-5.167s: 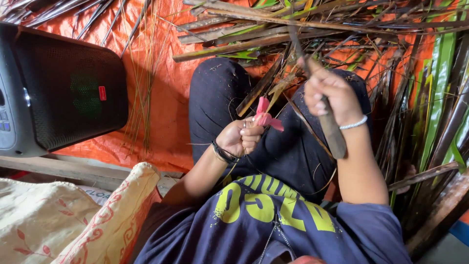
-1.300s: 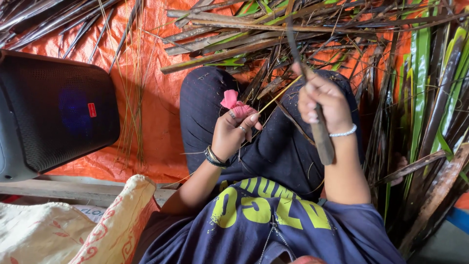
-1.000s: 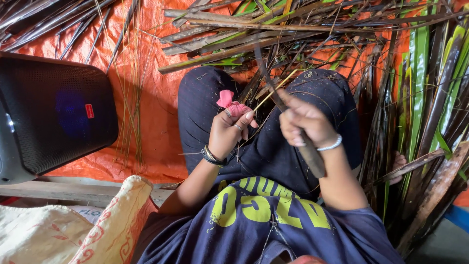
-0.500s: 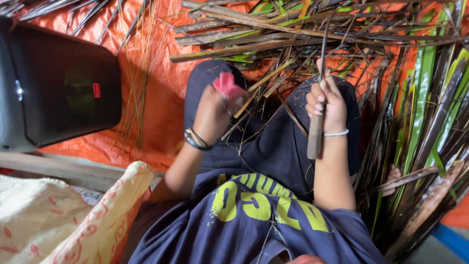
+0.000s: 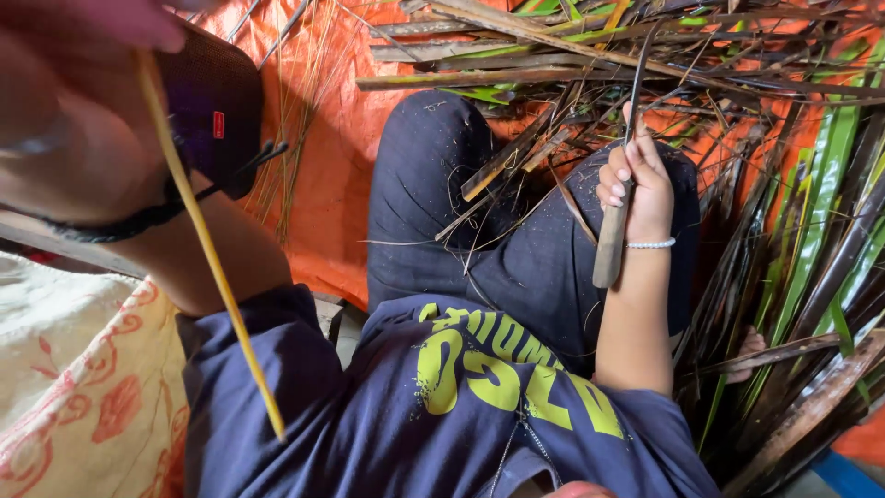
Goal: Stripping husks from plant stalks using a knife while sitting on the floor
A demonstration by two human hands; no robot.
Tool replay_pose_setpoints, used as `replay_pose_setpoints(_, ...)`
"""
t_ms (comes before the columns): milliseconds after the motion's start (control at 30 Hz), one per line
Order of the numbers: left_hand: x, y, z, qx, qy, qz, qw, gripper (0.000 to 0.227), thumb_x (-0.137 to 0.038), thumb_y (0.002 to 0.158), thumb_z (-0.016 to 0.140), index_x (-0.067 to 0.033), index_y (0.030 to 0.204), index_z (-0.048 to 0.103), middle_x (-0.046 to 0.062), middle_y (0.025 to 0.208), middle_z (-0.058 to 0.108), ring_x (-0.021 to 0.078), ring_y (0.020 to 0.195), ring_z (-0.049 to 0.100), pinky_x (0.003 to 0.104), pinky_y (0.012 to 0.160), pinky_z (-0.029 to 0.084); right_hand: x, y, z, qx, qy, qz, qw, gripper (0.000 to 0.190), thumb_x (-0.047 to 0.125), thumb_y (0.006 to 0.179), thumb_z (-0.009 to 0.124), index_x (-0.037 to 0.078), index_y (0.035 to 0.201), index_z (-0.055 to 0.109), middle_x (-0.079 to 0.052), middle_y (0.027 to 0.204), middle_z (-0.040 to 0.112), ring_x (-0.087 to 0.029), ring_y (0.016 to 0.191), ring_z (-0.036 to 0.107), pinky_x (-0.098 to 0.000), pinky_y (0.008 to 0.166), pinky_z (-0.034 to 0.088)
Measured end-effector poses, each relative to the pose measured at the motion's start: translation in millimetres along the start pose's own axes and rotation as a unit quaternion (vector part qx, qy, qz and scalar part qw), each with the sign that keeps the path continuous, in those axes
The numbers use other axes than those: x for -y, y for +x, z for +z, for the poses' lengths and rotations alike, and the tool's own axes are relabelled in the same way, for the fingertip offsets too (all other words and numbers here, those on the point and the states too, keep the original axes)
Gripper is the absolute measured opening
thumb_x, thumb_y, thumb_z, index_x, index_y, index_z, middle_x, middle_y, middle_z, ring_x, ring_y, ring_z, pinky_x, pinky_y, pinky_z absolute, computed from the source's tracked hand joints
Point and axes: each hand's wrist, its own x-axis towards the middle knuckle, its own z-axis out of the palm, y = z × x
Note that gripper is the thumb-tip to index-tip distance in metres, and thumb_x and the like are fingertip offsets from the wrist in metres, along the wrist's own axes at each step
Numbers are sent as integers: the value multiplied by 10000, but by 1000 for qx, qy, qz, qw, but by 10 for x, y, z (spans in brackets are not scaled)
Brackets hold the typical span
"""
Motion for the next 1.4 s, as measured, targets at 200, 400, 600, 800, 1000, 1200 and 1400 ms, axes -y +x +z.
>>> replay_pose_setpoints(200,89,-200,332,212,240,-109,941,241,-146,1242,474,32,1104,558,188,1031,710,298,919,720,410,796,553,8,-27,75,-10,-19,-5,1000,538,150,1101,467,183,1624,344,31,726,395,-59,549,382,-170,456,318)
replay_pose_setpoints(400,1642,-1606,-725,188,378,-260,868,760,145,990,392,-167,1629,124,96,1067,770,190,812,704,347,722,587,-1,-41,123,-14,-38,-3,999,556,133,1103,449,202,1639,320,17,722,393,-79,537,398,-189,426,342)
replay_pose_setpoints(600,2042,-2474,-1206,-253,170,-530,791,391,-485,910,612,-128,908,772,13,865,659,90,834,591,259,888,532,-64,4,-8,3,-90,-17,996,553,155,1140,406,177,1662,225,-6,717,416,-126,557,494,-196,451,425)
replay_pose_setpoints(800,2267,-3065,-1671,-7,494,-422,760,309,-32,996,669,-58,1291,580,159,1218,670,331,1122,662,446,990,546,-70,22,107,-1,-95,-25,995,549,141,1124,406,140,1650,247,7,710,438,-111,553,508,-194,452,444)
replay_pose_setpoints(1000,2158,-2431,-1034,-5,634,-254,731,615,28,920,778,-51,1466,506,276,1413,545,461,1311,489,570,1115,388,-275,380,-152,-70,21,0,997,372,112,1096,453,165,1464,459,5,838,458,-119,701,521,-214,609,458)
replay_pose_setpoints(1200,2028,-1288,783,40,371,-103,922,503,83,972,643,-63,1424,477,196,1307,547,360,1224,552,468,1100,449,-566,957,-68,-111,126,-1,986,121,121,1048,560,220,1110,594,3,856,547,-124,687,533,-237,594,433)
replay_pose_setpoints(1400,1673,-1179,3022,344,210,121,907,132,-76,907,639,-69,1039,642,147,1007,649,368,947,617,458,824,460,-965,1124,-357,-138,-95,-83,982,106,28,889,581,120,906,532,-61,720,564,-150,559,558,-296,485,464)
